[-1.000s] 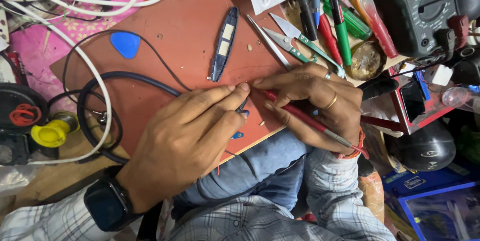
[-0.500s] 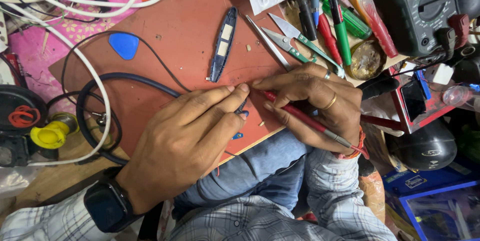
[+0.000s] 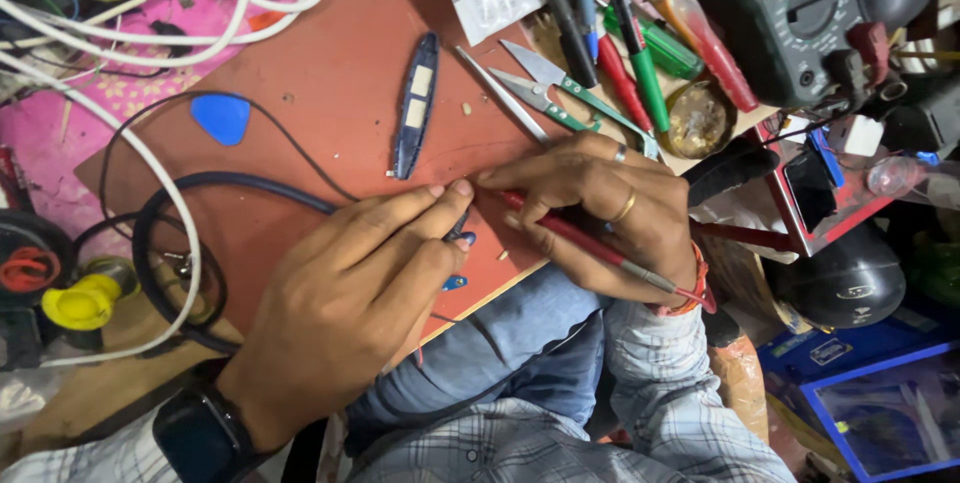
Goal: The person strips a wire, solders it to a small component, and then solders the component to a circuit board. They use a soldering iron, pliers, and tape to complete the repair.
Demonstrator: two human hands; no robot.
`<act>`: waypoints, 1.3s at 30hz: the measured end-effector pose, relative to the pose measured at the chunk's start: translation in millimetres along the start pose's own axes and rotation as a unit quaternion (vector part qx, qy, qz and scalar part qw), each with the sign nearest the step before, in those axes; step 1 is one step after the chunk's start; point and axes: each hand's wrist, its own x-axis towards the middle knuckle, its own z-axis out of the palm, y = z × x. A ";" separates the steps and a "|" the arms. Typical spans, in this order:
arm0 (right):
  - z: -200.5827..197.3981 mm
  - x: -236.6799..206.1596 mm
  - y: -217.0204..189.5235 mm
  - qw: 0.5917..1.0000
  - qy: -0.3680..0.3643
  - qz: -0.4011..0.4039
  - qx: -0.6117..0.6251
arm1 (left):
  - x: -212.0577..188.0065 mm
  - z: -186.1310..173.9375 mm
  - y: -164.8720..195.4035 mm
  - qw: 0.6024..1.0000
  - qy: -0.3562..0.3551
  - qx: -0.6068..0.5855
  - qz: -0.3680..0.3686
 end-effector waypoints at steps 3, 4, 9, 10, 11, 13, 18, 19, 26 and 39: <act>-1.7 -0.3 2.7 1.000 -0.007 -0.007 -0.007 | 1.2 0.7 1.1 1.000 -0.001 0.006 -0.001; -2.0 -0.4 3.5 1.000 -0.007 -0.009 -0.006 | 1.5 0.7 1.5 1.000 0.000 0.005 -0.003; -4.3 -1.3 5.6 1.000 -0.013 -0.017 0.006 | 3.3 0.5 2.4 1.000 0.002 -0.001 -0.004; -4.2 -1.5 5.8 1.000 -0.012 -0.018 0.004 | 3.5 0.6 2.3 1.000 0.002 0.000 -0.002; -4.2 -1.6 6.0 1.000 -0.012 -0.020 0.003 | 3.6 0.5 2.3 1.000 0.002 0.001 -0.002; -4.1 -1.7 6.3 1.000 -0.012 -0.022 0.000 | 3.4 0.5 2.8 1.000 0.003 0.000 -0.003; -3.6 -1.6 6.0 1.000 -0.012 -0.021 -0.004 | 3.3 -0.1 2.7 1.000 0.003 -0.001 -0.004; -3.6 -1.5 5.9 1.000 -0.013 -0.020 -0.005 | 3.3 -0.4 2.6 1.000 0.004 -0.002 -0.005; -4.6 -0.4 7.0 1.000 -0.018 -0.025 -0.001 | 4.3 -1.0 2.9 1.000 0.003 -0.003 -0.007; -2.4 -2.1 5.7 1.000 -0.005 -0.017 -0.010 | 4.9 -0.6 3.5 1.000 0.002 -0.003 -0.009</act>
